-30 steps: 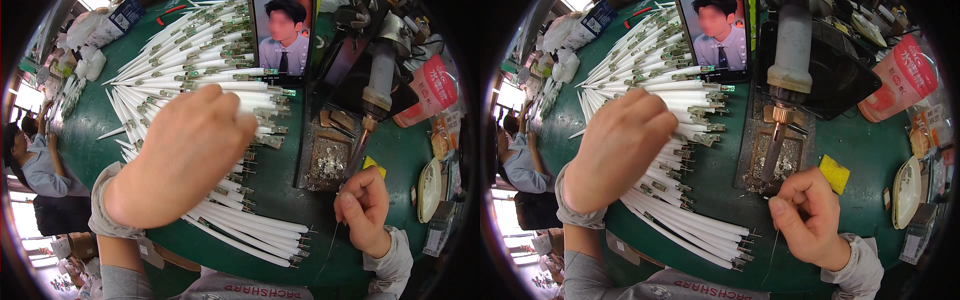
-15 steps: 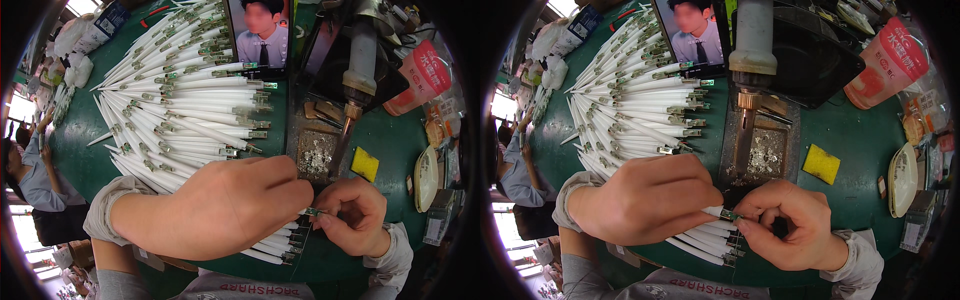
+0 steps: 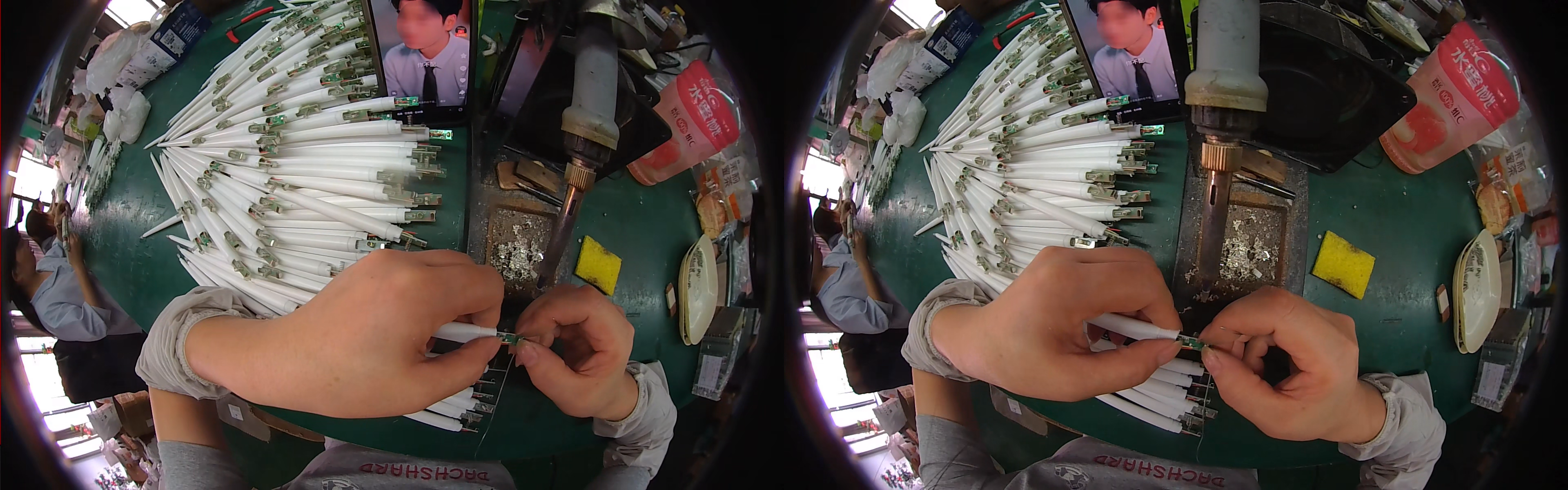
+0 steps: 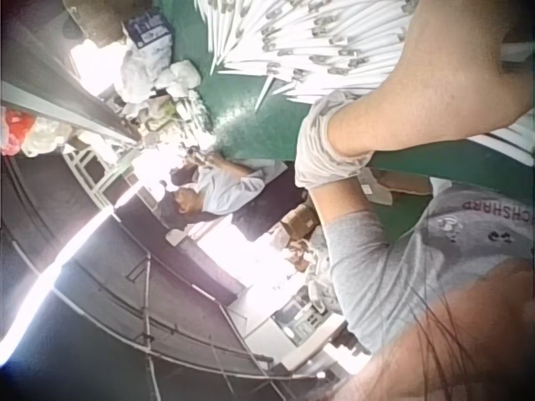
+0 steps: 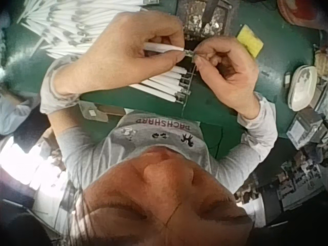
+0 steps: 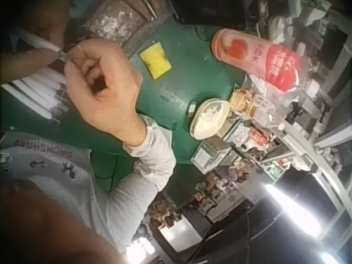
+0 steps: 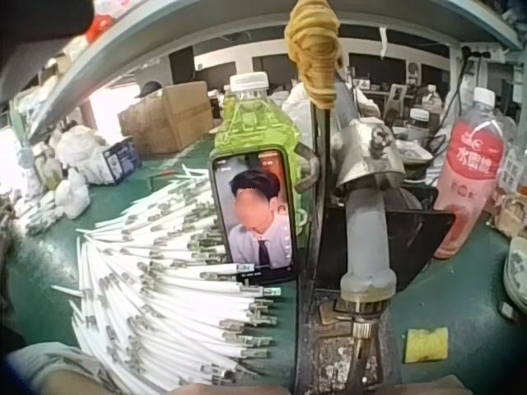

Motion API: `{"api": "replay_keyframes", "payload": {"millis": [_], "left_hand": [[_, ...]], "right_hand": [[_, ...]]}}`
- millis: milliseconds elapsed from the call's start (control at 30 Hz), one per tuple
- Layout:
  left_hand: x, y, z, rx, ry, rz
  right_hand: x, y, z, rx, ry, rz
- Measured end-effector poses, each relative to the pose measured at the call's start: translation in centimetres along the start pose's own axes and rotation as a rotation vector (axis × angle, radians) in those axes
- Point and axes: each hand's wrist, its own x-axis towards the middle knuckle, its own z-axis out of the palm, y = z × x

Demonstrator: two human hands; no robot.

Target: The person solders electrical components onto the ends of light tubes at an assembly line station. This is done by hand using a soldering iron and solder wire.

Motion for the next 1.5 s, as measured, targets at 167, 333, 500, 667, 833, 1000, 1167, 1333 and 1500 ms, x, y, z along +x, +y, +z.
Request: {"api": "replay_keyframes", "payload": {"millis": [167,333,500,667,833,1000,1167,1333,1500], "left_hand": [[0.05,0.14,0.09,0.014,0.027,-0.012],[0.07,-0.39,0.14,0.023,0.066,0.015],[0.15,0.06,-0.12,0.039,0.062,-0.047],[0.02,-0.29,0.29,-0.041,0.108,-0.046],[0.16,-0.14,0.09,0.025,0.081,-0.039],[0.17,-0.55,0.22,-0.005,0.129,-0.042],[0.1,-0.2,0.05,-0.017,0.088,-0.077],[0.22,-0.31,0.07,0.004,0.088,-0.043],[0.12,-0.42,0.21,-0.019,0.097,-0.028]], "right_hand": [[0.24,0.03,0.22,-0.097,0.058,-0.102],[0.51,-0.39,0.0,-0.246,0.061,-0.209],[0.68,-0.2,-0.09,-0.436,0.034,-0.372],[0.35,-0.04,-0.09,-0.575,0.011,-0.456],[0.15,-0.14,0.08,-0.57,0.017,-0.427],[0.21,-0.58,-0.27,-0.465,-0.021,-0.315],[0.27,-0.39,-0.21,-0.485,0.007,-0.326],[0.33,-0.15,-0.22,-0.497,-0.009,-0.355],[0.27,0.21,0.02,-0.614,-0.003,-0.488]]}}
